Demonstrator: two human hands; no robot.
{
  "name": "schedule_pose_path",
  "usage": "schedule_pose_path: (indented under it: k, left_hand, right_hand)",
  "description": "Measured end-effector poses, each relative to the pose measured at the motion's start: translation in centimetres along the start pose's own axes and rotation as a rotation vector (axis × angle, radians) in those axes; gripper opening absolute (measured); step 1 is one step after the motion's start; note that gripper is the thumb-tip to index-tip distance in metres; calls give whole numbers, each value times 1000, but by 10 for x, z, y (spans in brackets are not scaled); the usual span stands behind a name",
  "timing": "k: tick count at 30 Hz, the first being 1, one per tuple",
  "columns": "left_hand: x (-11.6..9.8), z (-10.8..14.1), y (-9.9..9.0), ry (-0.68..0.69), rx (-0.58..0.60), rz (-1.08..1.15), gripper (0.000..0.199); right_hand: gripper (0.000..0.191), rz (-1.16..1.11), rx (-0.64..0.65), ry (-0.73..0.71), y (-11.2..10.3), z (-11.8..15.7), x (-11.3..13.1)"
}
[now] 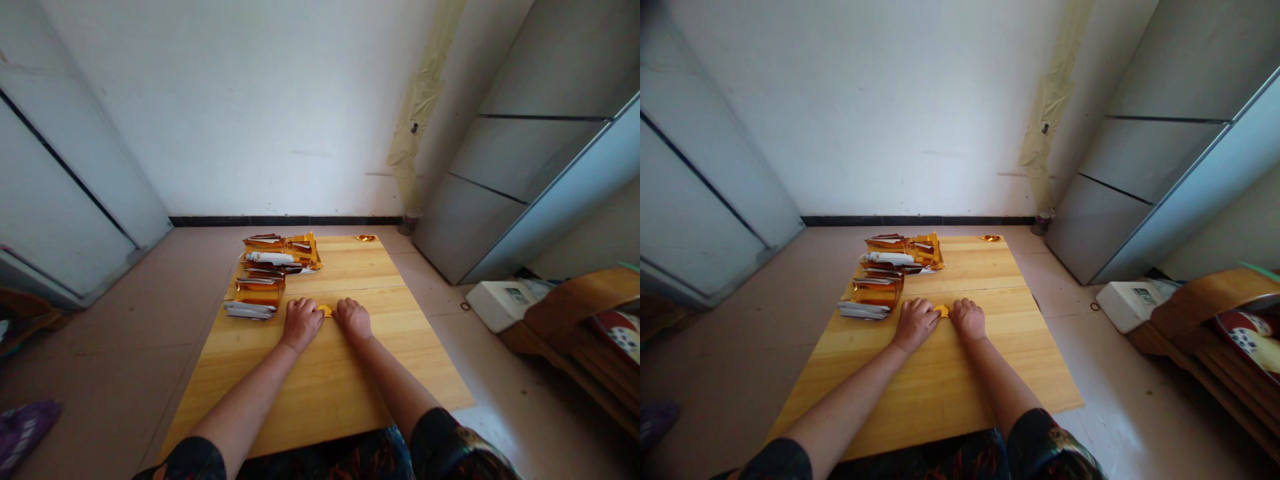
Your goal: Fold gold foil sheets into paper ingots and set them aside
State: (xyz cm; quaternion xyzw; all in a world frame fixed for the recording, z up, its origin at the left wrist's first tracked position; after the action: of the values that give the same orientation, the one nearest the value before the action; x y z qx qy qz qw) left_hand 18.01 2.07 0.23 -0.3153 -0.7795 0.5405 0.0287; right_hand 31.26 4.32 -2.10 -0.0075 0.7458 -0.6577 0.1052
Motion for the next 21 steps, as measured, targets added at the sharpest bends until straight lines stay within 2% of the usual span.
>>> schedule_pose_path:
  k: [4, 7, 15, 21]
  left_hand:
    - [-5, -3, 7, 143, 47, -51, 22]
    - [-3, -1, 14, 167, 110, -20, 24]
    - [1, 12, 9, 112, 173, 138, 27]
    - [-3, 22, -2, 9, 206, 140, 34]
  right_hand:
    - [19, -12, 6, 13, 0, 0, -1]
    - [18, -26, 9, 18, -2, 1, -1]
    - [15, -167, 73, 47, -12, 4, -8]
    - [13, -253, -19, 1, -12, 8, -13]
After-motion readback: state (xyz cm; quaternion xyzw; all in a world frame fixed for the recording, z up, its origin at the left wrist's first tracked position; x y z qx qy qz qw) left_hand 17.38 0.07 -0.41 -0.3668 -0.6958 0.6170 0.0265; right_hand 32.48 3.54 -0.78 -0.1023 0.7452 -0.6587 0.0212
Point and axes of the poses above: each hand's wrist, its own z-axis away from the middle knuckle, its own y-axis out of the palm, x = y × z, the point moved 6 cm from there along -z, towards the middle knuckle, and after that the axes turned 12 degrees about z, right-handed, at the moved point
